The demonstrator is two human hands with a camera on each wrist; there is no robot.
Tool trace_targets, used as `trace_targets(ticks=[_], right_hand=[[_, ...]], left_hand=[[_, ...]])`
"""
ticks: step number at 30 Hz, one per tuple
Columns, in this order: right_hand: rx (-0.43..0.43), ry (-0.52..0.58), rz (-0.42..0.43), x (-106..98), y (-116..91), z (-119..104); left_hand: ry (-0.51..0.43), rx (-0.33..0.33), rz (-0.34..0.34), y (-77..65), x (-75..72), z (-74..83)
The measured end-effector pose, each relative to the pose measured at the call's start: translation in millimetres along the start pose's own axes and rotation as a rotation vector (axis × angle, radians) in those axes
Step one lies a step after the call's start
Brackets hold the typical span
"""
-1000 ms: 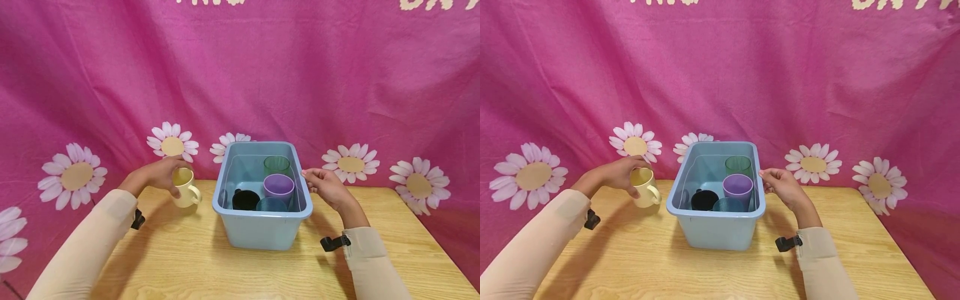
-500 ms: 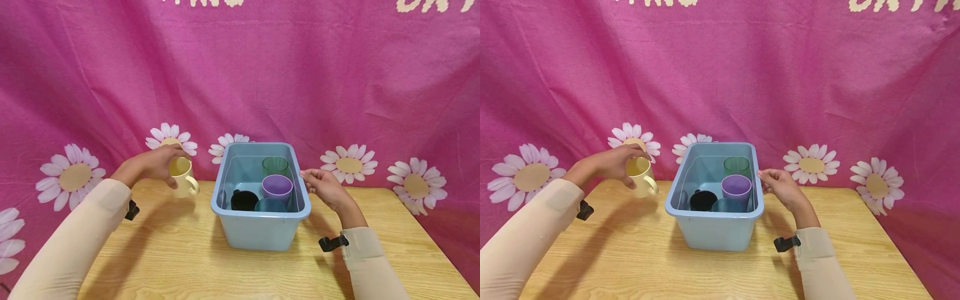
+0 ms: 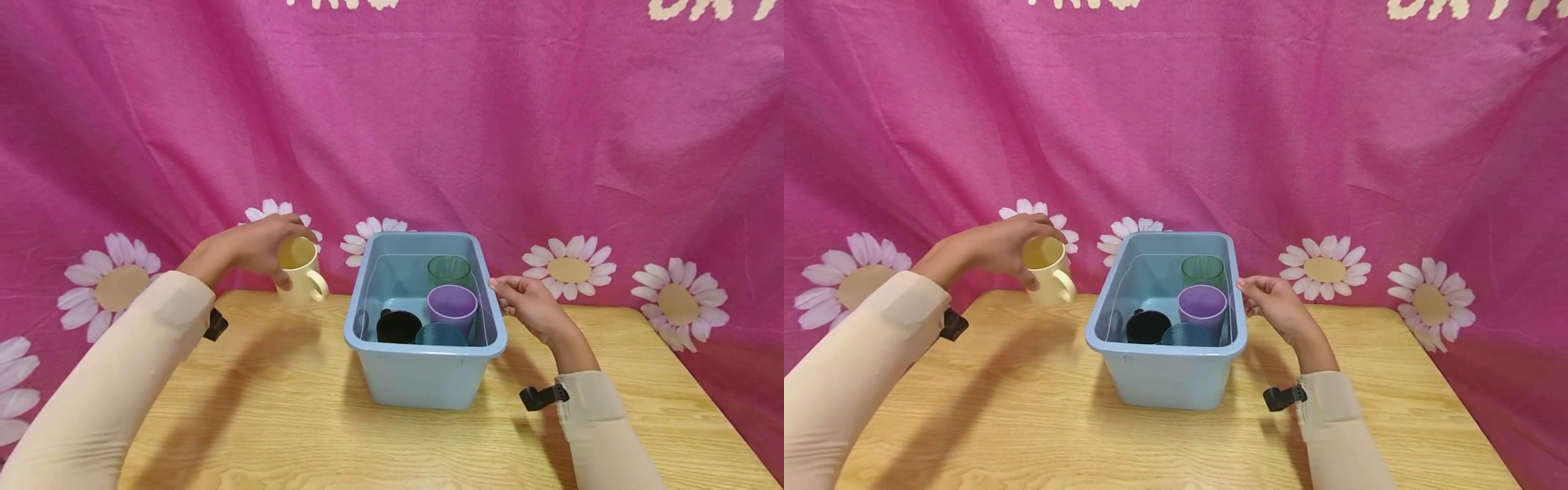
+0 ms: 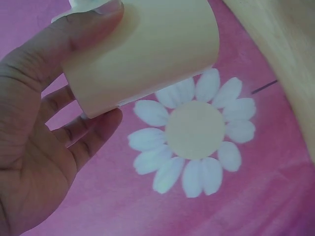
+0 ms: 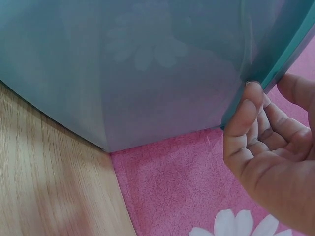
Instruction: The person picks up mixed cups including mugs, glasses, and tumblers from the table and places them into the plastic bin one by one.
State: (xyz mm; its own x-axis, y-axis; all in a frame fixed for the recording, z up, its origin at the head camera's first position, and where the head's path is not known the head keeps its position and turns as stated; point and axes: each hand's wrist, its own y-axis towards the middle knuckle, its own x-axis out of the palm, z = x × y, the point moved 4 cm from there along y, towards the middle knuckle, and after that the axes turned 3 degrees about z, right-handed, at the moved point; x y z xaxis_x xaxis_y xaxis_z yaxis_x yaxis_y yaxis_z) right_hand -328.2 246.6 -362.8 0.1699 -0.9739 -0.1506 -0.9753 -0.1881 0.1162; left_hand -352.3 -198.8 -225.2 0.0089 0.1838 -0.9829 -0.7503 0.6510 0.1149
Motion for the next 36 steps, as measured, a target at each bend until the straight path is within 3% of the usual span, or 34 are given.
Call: trace_targets(ticks=[20,27,36], right_hand=[[0.005,0.02,0.006,0,1,-2],[-0.008,0.024,-0.003,-1,2,-2],[0.003,0.002,-0.003,0,-1,-2]], left_hand=[[0.094,-0.05,-0.002,17.5,-30.8,19.7],[0.086,-0.033,0.009,25.2,-39.2,31.6],[0.072,-0.001,0.023,39.8,-39.8,45.0]])
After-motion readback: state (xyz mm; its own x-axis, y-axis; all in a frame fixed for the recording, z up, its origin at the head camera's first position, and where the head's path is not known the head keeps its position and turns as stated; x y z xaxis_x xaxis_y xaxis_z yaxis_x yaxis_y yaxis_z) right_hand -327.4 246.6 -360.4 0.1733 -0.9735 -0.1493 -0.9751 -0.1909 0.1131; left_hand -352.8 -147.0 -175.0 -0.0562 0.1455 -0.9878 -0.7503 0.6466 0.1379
